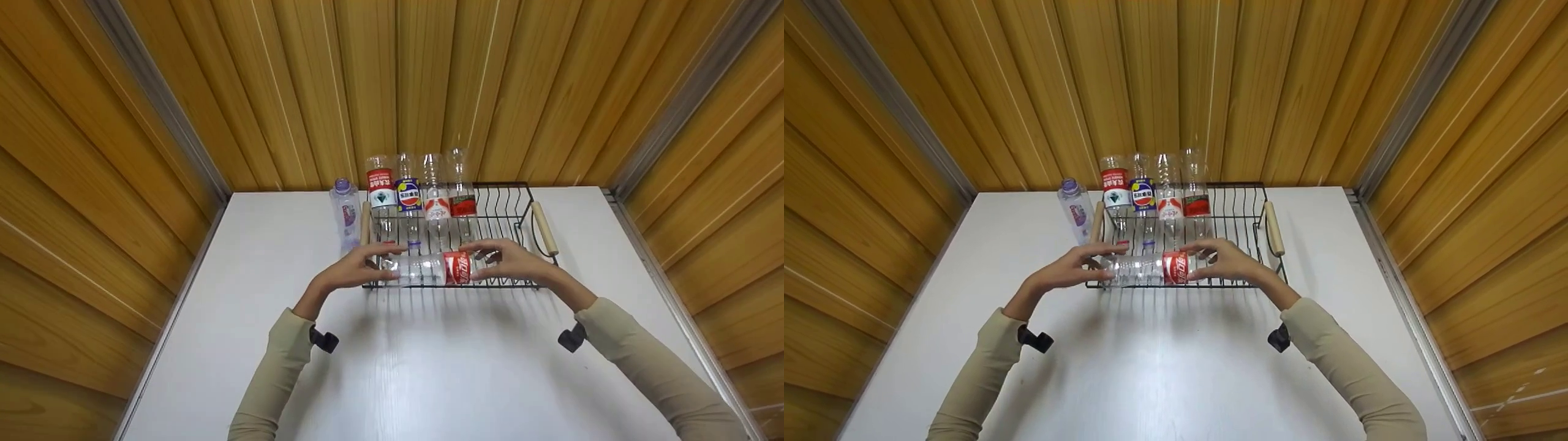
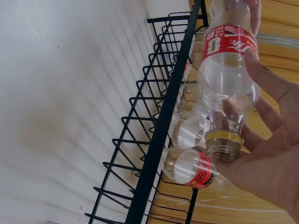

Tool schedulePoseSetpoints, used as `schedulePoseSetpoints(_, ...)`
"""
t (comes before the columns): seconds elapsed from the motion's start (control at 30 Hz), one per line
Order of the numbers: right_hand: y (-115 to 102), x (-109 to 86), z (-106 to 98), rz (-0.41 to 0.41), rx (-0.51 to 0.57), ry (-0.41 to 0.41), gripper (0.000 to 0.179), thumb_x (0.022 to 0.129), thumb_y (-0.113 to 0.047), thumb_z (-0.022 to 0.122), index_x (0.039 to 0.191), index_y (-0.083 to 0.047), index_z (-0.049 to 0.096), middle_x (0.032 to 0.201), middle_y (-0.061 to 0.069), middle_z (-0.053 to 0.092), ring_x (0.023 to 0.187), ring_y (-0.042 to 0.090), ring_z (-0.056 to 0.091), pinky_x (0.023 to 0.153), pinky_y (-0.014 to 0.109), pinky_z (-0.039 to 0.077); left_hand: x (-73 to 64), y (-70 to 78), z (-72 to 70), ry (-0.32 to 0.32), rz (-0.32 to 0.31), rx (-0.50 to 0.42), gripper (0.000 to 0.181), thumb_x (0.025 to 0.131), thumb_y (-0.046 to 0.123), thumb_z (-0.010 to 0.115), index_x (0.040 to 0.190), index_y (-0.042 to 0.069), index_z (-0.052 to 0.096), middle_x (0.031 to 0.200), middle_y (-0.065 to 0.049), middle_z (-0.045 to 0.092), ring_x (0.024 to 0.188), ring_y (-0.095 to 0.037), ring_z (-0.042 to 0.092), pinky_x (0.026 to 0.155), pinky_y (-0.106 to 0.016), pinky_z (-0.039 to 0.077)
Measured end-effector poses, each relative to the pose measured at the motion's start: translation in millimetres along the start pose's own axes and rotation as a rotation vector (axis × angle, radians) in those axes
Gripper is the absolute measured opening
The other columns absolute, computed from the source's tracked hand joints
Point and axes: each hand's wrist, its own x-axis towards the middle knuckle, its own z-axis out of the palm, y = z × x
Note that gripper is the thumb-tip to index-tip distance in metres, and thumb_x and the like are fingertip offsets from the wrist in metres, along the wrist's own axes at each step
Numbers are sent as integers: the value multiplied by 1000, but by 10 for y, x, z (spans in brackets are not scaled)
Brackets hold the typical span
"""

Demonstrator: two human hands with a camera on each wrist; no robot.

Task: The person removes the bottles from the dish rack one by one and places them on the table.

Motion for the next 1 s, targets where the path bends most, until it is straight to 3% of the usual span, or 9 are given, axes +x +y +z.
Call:
schedulePoseSetpoints(0.17,-7,-25,69,-19,8,-24,61,84,-19,84,141,-10,61,148,20,55,124,39,59,104,50,53,14,58,66,-80,17,33,59,92,25,77,147,16,56,153,-7,54,148,-30,43,120,-54,37)
schedulePoseSetpoints(0.33,-3,-39,113,-41,-15,-18,60,84,-23,85,139,-13,63,146,19,58,121,37,62,99,48,55,7,87,84,-163,-3,39,68,90,23,80,151,13,52,153,-12,54,136,-32,54,113,-56,44)
schedulePoseSetpoints(0.47,6,-47,106,-51,-1,-18,58,83,-23,85,137,-14,65,144,15,60,120,37,62,101,50,55,12,99,79,-194,-13,47,70,89,21,80,152,15,50,152,-15,54,130,-35,57,108,-57,47)
schedulePoseSetpoints(0.63,37,-64,80,-79,4,-17,59,82,-23,86,136,-14,65,139,12,63,116,33,64,98,42,57,34,114,89,-196,-17,47,70,90,21,79,153,17,49,151,-15,55,127,-36,59,104,-58,50)
schedulePoseSetpoints(0.73,66,-73,31,-100,2,-45,58,84,-22,85,138,-13,64,139,13,63,117,32,64,97,36,57,35,106,104,-187,-13,45,68,92,20,78,153,16,48,153,-14,54,133,-35,57,106,-57,49)
schedulePoseSetpoints(0.87,115,-107,-103,-82,52,-94,57,89,-18,80,142,-10,59,143,15,61,126,36,61,99,30,56,20,90,124,-162,15,39,65,94,19,75,153,12,48,154,-13,52,137,-36,54,108,-57,48)
schedulePoseSetpoints(1.0,190,-158,-275,-31,96,-76,59,92,-16,76,146,-7,54,145,18,59,132,38,57,100,23,53,-21,78,124,-135,32,27,64,95,20,73,153,9,47,155,-15,51,135,-40,54,106,-59,49)
